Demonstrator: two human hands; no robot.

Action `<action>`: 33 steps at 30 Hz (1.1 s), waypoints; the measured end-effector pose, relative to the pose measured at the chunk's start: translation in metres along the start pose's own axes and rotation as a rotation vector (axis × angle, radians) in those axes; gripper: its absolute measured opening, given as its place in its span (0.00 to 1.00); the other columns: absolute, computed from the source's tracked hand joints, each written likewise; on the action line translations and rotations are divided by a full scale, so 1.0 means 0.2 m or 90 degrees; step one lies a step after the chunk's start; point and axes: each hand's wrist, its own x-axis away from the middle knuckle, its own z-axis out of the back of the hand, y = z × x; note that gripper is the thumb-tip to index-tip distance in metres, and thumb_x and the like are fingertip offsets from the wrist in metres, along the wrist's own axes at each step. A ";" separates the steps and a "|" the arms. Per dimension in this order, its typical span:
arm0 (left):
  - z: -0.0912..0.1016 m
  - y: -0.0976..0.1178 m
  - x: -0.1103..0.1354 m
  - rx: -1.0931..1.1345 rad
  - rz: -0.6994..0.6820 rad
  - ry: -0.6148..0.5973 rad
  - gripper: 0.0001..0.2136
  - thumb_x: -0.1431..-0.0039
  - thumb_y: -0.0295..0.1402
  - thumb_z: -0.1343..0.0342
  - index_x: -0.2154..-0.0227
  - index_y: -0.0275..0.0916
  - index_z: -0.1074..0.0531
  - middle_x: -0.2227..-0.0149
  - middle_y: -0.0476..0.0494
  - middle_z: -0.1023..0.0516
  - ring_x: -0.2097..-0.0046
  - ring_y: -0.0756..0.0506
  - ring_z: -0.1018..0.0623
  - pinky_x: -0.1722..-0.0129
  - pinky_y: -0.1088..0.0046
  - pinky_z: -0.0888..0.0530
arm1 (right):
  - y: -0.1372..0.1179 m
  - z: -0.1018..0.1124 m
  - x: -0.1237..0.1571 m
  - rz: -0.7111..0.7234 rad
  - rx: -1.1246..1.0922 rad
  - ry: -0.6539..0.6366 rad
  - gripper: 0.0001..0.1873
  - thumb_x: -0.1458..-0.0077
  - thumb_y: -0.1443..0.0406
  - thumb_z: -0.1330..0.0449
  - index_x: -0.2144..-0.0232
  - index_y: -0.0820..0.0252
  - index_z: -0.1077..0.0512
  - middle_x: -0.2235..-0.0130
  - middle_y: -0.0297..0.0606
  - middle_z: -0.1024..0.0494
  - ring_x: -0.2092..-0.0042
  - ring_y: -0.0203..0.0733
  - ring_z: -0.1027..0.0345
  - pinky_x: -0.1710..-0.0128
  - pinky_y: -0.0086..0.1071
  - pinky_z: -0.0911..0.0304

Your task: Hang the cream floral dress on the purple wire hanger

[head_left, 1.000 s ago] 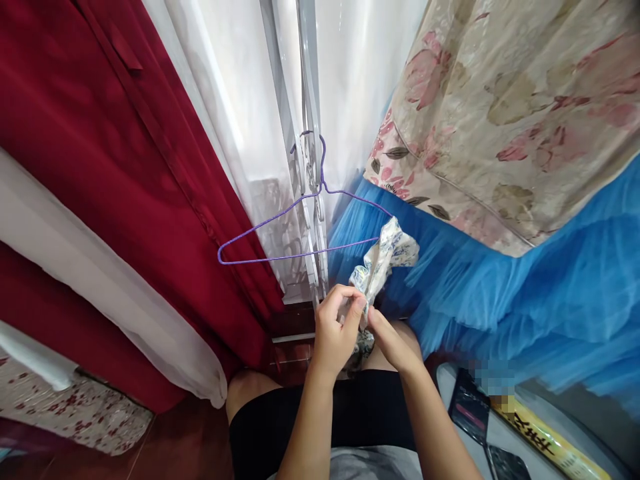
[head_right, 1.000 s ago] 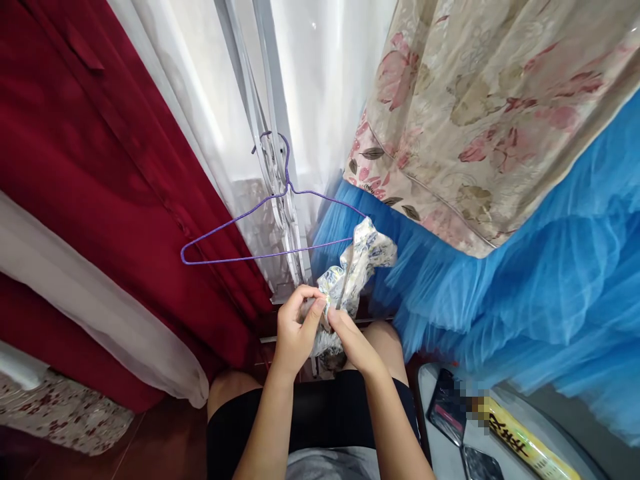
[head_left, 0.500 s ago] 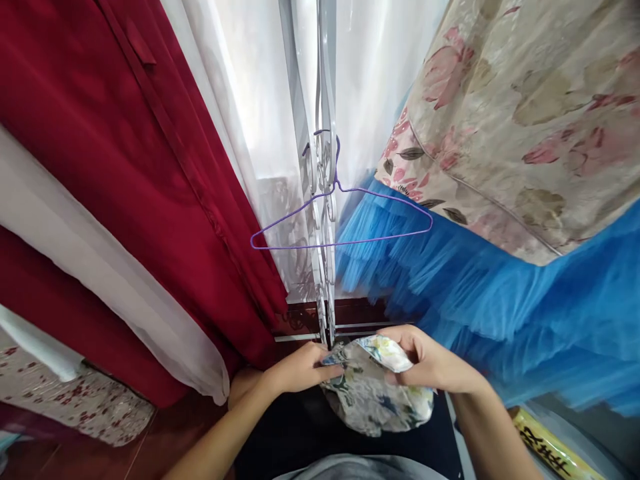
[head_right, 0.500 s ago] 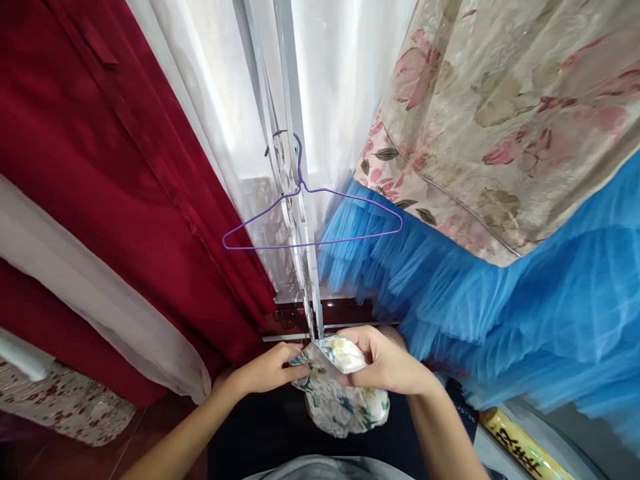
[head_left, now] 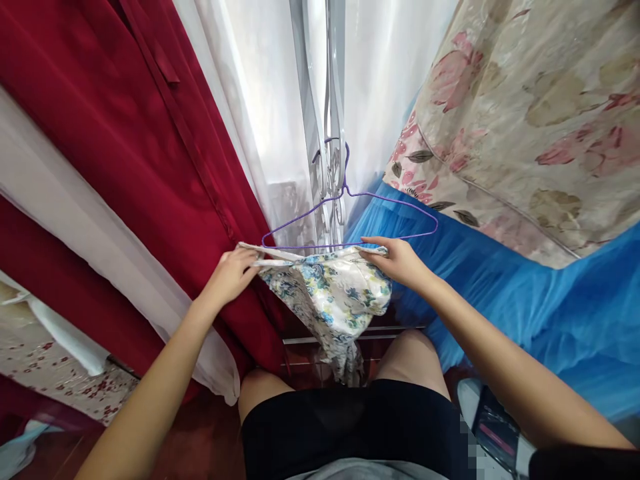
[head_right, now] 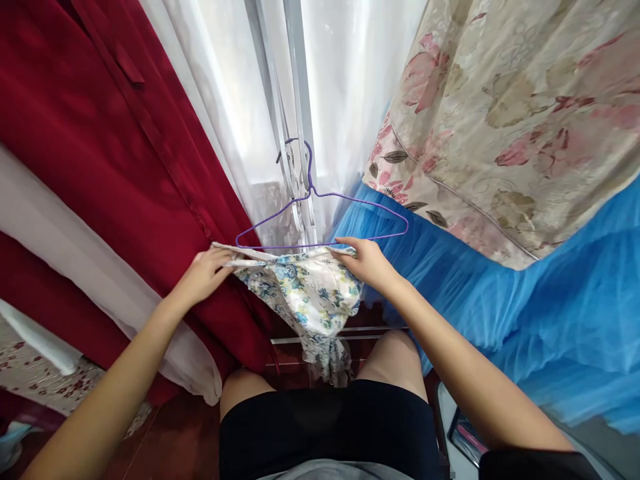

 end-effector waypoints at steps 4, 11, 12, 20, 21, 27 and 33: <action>0.15 0.08 -0.13 -0.014 -0.043 0.096 0.15 0.30 0.40 0.53 0.60 0.39 0.22 0.44 0.38 0.23 0.41 0.36 0.28 0.40 0.54 0.34 | -0.01 -0.05 -0.01 -0.017 0.009 0.009 0.18 0.38 0.54 0.40 0.67 0.63 0.19 0.72 0.40 0.19 0.69 0.44 0.28 0.68 0.32 0.42; 0.15 0.37 -0.35 0.025 -0.066 0.204 0.11 0.31 0.38 0.50 0.61 0.37 0.26 0.56 0.38 0.22 0.52 0.39 0.24 0.49 0.61 0.28 | -0.07 -0.10 0.06 0.007 0.039 -0.032 0.14 0.38 0.58 0.41 0.67 0.61 0.19 0.72 0.39 0.19 0.70 0.43 0.28 0.69 0.32 0.43; 0.13 0.39 -0.38 0.034 -0.064 0.227 0.11 0.30 0.37 0.50 0.60 0.38 0.26 0.58 0.39 0.22 0.54 0.40 0.24 0.50 0.62 0.28 | -0.07 -0.10 0.07 0.017 0.044 -0.040 0.12 0.38 0.59 0.40 0.63 0.60 0.18 0.69 0.40 0.18 0.68 0.44 0.26 0.67 0.32 0.41; 0.04 0.42 -0.42 0.102 -0.102 0.283 0.11 0.28 0.32 0.55 0.61 0.39 0.27 0.53 0.39 0.22 0.50 0.42 0.23 0.45 0.63 0.28 | 0.04 0.18 0.22 0.016 0.070 0.112 0.51 0.43 0.60 0.36 0.26 0.60 0.56 0.70 0.34 0.21 0.71 0.45 0.30 0.68 0.36 0.37; 0.04 0.43 -0.41 0.108 -0.104 0.281 0.11 0.28 0.32 0.54 0.62 0.38 0.27 0.52 0.38 0.23 0.49 0.42 0.24 0.45 0.62 0.28 | 0.07 0.23 0.22 0.008 0.074 0.160 0.51 0.44 0.58 0.36 0.26 0.61 0.56 0.70 0.35 0.21 0.71 0.45 0.31 0.69 0.36 0.37; 0.04 0.45 -0.40 0.131 -0.072 0.319 0.10 0.30 0.32 0.51 0.63 0.37 0.25 0.53 0.39 0.25 0.49 0.43 0.24 0.45 0.63 0.27 | 0.15 0.49 0.09 -0.036 0.114 0.133 0.26 0.46 0.48 0.33 0.58 0.65 0.19 0.72 0.38 0.22 0.71 0.41 0.33 0.71 0.33 0.42; 0.00 0.28 -0.37 0.275 0.052 0.306 0.14 0.33 0.40 0.45 0.50 0.39 0.25 0.48 0.40 0.25 0.49 0.43 0.23 0.47 0.65 0.27 | 0.05 0.64 0.06 -0.166 -0.111 -0.087 0.32 0.37 0.46 0.44 0.67 0.73 0.21 0.74 0.39 0.22 0.74 0.34 0.31 0.73 0.31 0.42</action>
